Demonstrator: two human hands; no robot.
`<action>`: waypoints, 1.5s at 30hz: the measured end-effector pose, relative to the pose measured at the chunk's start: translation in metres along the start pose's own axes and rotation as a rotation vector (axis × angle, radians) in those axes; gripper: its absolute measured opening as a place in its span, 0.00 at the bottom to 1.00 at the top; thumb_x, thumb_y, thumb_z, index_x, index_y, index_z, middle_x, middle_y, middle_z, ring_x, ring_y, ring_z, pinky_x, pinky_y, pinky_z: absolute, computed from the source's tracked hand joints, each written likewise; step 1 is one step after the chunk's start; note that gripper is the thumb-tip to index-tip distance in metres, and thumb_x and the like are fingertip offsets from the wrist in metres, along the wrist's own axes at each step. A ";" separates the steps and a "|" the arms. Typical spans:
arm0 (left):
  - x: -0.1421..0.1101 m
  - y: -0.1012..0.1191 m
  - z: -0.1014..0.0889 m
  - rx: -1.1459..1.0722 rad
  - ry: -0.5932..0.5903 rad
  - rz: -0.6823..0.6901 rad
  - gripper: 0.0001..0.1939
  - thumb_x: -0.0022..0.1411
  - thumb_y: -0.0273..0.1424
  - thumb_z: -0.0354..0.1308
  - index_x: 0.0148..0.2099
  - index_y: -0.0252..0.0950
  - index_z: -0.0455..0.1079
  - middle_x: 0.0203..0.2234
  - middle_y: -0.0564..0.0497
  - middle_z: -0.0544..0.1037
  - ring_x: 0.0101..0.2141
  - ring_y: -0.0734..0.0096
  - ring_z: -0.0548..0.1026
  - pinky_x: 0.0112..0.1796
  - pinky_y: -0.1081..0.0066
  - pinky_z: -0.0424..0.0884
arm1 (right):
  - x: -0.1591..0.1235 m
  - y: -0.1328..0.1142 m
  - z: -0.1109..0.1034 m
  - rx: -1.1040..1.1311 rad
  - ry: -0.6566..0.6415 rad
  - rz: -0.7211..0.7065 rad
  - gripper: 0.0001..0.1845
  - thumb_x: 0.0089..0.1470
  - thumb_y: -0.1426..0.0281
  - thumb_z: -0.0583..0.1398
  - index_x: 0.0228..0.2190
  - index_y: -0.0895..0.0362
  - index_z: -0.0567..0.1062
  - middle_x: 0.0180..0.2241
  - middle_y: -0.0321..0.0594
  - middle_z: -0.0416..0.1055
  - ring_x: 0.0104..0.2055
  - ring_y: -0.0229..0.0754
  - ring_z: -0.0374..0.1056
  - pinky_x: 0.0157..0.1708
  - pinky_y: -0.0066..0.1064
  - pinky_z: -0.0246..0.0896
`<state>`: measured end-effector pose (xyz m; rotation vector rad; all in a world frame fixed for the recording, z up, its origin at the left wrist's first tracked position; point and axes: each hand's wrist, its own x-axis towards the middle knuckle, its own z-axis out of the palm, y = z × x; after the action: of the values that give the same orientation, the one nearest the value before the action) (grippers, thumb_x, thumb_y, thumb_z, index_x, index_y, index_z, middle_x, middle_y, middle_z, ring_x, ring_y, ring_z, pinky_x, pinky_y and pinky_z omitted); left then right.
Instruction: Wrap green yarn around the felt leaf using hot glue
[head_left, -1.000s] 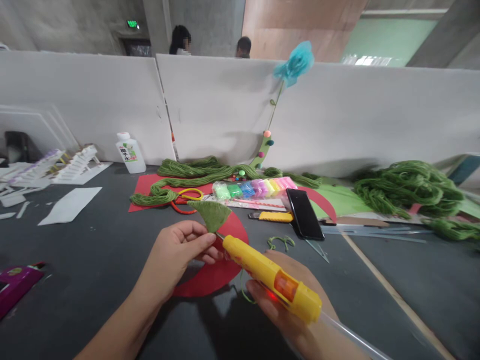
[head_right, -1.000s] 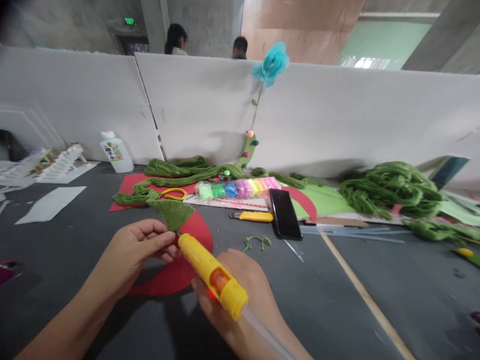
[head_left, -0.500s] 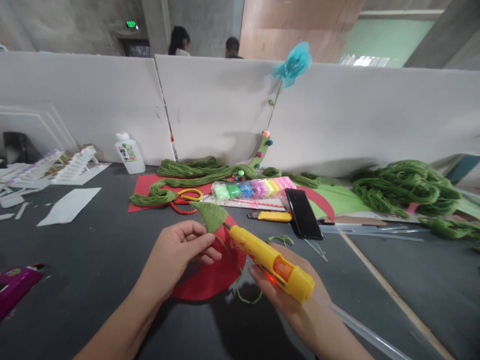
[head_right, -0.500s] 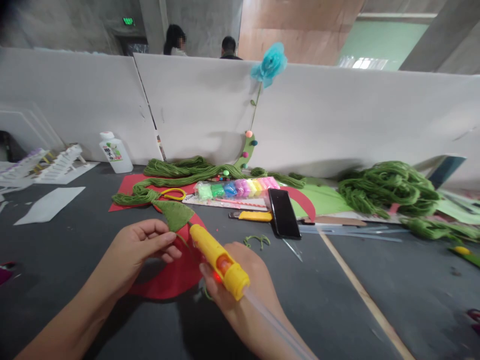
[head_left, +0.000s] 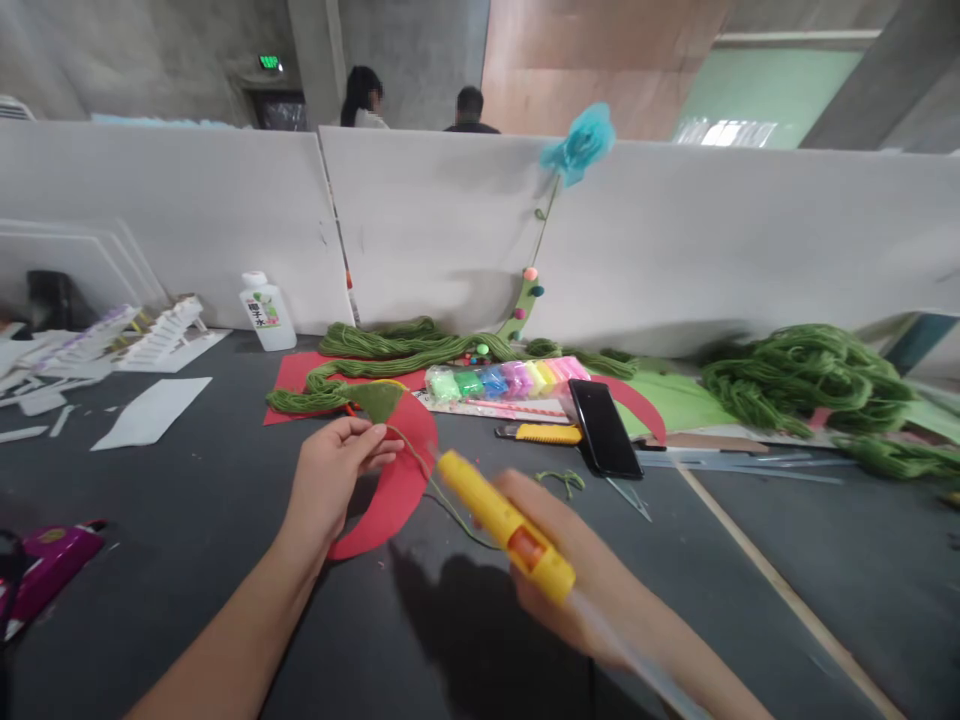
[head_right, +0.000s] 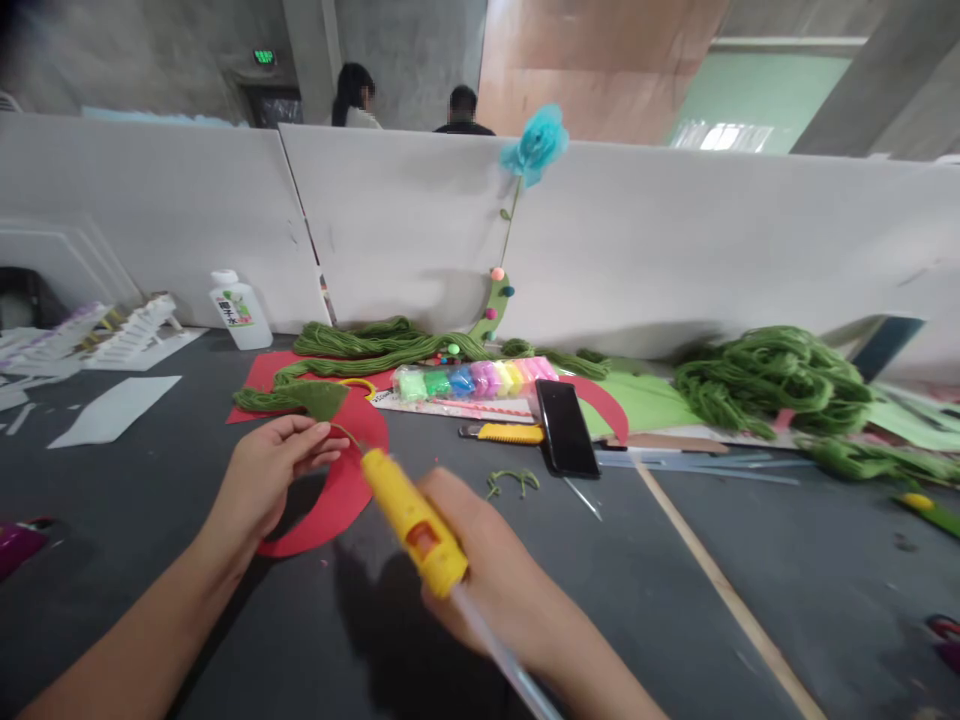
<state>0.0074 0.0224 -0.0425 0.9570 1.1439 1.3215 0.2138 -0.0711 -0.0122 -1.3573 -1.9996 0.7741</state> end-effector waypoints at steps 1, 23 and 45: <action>0.001 0.000 -0.001 -0.008 0.017 0.016 0.09 0.49 0.30 0.64 0.29 0.32 0.67 0.21 0.51 0.78 0.27 0.70 0.79 0.31 0.75 0.74 | -0.001 -0.003 0.001 -0.027 -0.134 -0.022 0.07 0.44 0.76 0.56 0.29 0.55 0.65 0.30 0.34 0.64 0.28 0.36 0.61 0.27 0.26 0.57; -0.030 0.026 0.005 0.031 -0.106 0.035 0.10 0.49 0.33 0.64 0.28 0.33 0.68 0.19 0.54 0.77 0.25 0.69 0.79 0.30 0.74 0.73 | 0.037 -0.030 0.016 -0.308 0.345 -0.273 0.04 0.53 0.75 0.55 0.31 0.59 0.71 0.33 0.43 0.66 0.38 0.44 0.62 0.38 0.35 0.59; -0.051 0.040 0.007 0.308 -0.186 -0.014 0.11 0.53 0.39 0.60 0.30 0.36 0.69 0.11 0.55 0.73 0.14 0.76 0.67 0.18 0.78 0.63 | 0.051 -0.054 0.019 0.416 0.100 0.123 0.05 0.49 0.74 0.53 0.24 0.55 0.61 0.20 0.29 0.62 0.22 0.32 0.58 0.21 0.23 0.52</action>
<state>0.0096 -0.0255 0.0016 1.2651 1.2270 1.0370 0.1528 -0.0423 0.0230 -1.2489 -1.5770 1.0857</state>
